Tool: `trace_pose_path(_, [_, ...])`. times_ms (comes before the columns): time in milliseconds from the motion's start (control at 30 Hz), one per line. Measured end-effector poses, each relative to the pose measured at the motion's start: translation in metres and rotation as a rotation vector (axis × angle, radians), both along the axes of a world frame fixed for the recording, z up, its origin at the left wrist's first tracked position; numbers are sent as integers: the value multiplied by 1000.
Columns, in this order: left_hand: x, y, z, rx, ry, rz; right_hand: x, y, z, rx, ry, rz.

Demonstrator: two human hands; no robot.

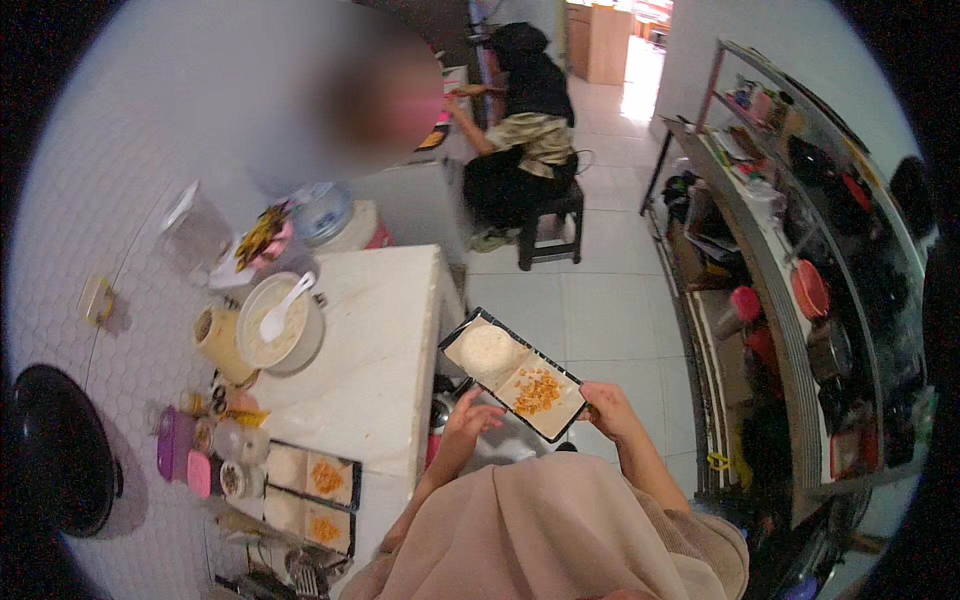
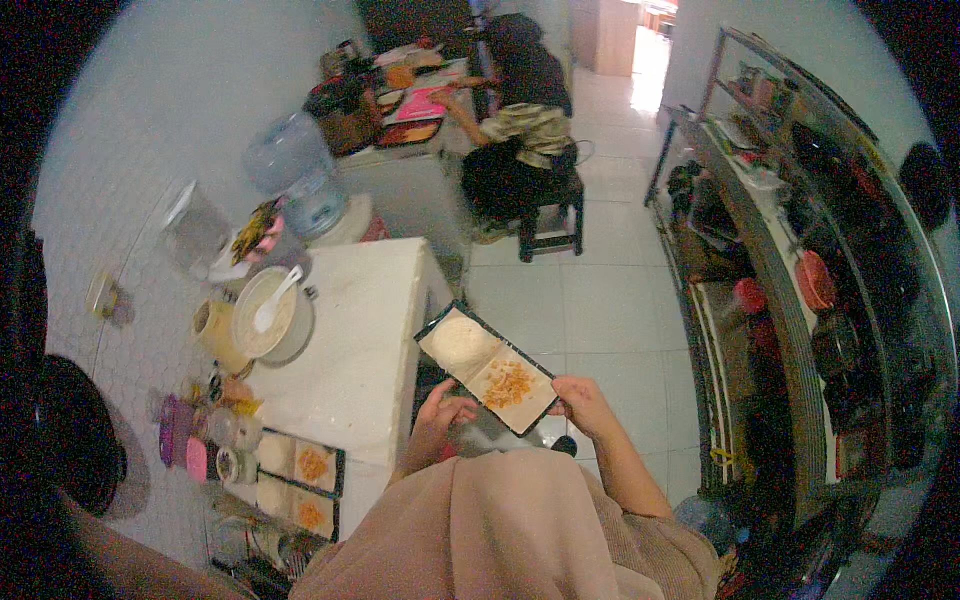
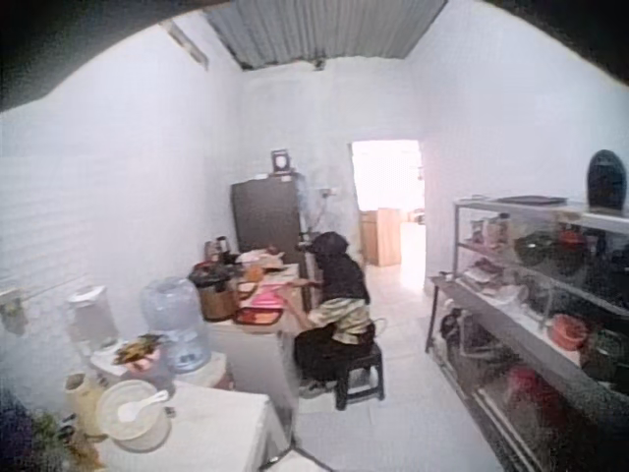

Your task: The person scoops rice into containers by hand, adds fried toppings using a slotted spoon, places the containers on a shelf, and kemudian washes a cloth in a sink.

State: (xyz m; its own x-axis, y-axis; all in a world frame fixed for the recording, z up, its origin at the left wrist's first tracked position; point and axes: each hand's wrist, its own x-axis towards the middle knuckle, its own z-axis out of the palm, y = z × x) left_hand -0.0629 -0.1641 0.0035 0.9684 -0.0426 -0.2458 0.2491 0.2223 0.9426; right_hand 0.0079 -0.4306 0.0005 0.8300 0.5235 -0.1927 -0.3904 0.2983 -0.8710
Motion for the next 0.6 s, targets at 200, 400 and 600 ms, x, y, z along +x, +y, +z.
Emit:
trace_pose_path(200, [79, -83, 19, -34, -16, -189, 19, -85, 2, 51, -55, -210])
trace_pose_path(400, [147, -179, 25, -41, 5, -361, 32, -168, 14, -21, -77, -437])
trace_pose_path(600, [208, -257, 11, -205, 58, -416, 40, -212, 30, -1, -30, -702])
